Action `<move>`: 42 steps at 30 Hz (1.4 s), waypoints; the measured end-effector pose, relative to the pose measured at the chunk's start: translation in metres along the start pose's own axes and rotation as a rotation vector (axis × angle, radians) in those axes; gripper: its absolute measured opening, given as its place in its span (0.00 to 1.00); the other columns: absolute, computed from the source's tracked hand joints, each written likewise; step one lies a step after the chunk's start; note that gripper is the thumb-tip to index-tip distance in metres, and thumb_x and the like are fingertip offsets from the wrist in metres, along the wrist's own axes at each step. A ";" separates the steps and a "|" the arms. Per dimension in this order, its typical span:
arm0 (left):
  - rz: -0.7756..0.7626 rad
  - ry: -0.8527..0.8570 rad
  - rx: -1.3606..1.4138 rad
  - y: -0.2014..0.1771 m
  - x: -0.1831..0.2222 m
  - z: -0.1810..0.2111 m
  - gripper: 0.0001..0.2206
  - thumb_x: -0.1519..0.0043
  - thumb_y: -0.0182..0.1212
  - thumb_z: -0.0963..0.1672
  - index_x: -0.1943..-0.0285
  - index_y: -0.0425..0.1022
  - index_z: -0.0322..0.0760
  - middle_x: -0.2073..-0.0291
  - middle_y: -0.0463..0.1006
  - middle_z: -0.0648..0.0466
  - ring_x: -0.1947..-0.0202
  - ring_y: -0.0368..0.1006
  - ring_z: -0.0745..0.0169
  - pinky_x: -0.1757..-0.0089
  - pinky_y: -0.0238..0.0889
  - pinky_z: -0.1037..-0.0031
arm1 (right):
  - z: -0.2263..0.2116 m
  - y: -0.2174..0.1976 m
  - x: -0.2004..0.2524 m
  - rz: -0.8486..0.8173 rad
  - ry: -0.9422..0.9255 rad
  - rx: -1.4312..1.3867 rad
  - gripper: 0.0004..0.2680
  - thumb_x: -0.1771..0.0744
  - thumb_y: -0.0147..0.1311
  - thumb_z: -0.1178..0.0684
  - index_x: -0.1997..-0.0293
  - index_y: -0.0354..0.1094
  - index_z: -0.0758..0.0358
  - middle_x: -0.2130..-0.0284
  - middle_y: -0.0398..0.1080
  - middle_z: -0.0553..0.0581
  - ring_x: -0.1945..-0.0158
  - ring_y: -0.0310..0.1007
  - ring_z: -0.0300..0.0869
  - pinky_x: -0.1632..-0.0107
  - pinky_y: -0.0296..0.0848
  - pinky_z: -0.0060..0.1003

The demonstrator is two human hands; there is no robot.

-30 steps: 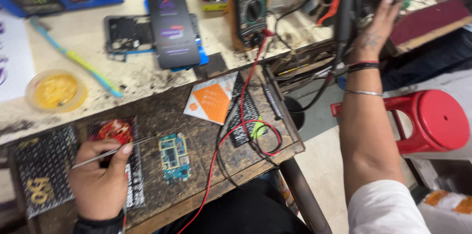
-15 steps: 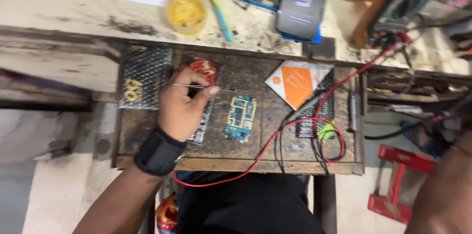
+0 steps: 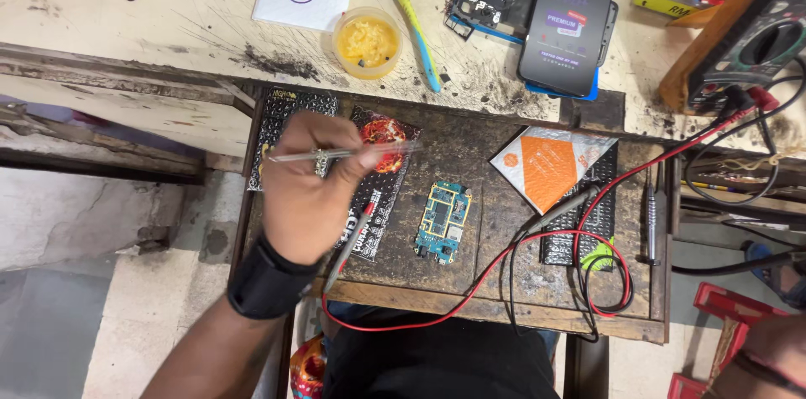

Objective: The person uses a hot air rework station and tweezers to apply heat and manipulate components on a mobile phone motherboard, then uses multimeter probes to test connection points on the board.

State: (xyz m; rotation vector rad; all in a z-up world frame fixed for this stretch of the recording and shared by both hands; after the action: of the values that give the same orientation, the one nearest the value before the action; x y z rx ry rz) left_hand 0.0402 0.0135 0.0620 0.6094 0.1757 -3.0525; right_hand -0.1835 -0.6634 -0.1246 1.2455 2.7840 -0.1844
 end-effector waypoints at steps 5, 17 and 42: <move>0.059 0.087 -0.105 -0.026 -0.041 0.004 0.12 0.30 0.70 0.43 0.54 0.69 0.32 0.61 0.76 0.55 0.59 0.72 0.71 0.54 0.68 0.79 | 0.017 0.004 0.024 0.129 -0.113 0.044 0.18 0.27 0.41 0.41 0.34 0.69 0.56 0.37 0.71 0.52 0.40 0.74 0.44 0.47 0.73 0.39; 0.082 0.169 0.023 -0.018 -0.088 -0.032 0.10 0.27 0.68 0.41 0.53 0.68 0.31 0.64 0.73 0.57 0.62 0.69 0.74 0.57 0.67 0.81 | 0.025 0.036 0.018 0.152 -0.212 0.049 0.11 0.27 0.50 0.48 0.40 0.68 0.59 0.41 0.69 0.53 0.34 0.68 0.42 0.39 0.73 0.38; 0.148 0.178 -0.309 -0.018 -0.094 -0.019 0.13 0.31 0.71 0.45 0.59 0.71 0.33 0.67 0.74 0.57 0.64 0.69 0.71 0.59 0.67 0.76 | -0.008 0.085 0.046 0.108 -0.352 0.565 0.17 0.25 0.36 0.47 0.33 0.60 0.71 0.37 0.63 0.66 0.39 0.67 0.50 0.46 0.75 0.39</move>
State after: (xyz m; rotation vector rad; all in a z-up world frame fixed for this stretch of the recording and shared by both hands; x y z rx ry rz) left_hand 0.1337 0.0337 0.0829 0.8260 0.5650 -2.7470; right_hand -0.1503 -0.5722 -0.1289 1.2917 2.4213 -1.1236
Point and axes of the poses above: each hand's wrist, its own x-axis away from the middle knuckle, its own y-axis out of the palm, z = x × y, the point moved 4 cm from there along -x, towards the middle knuckle
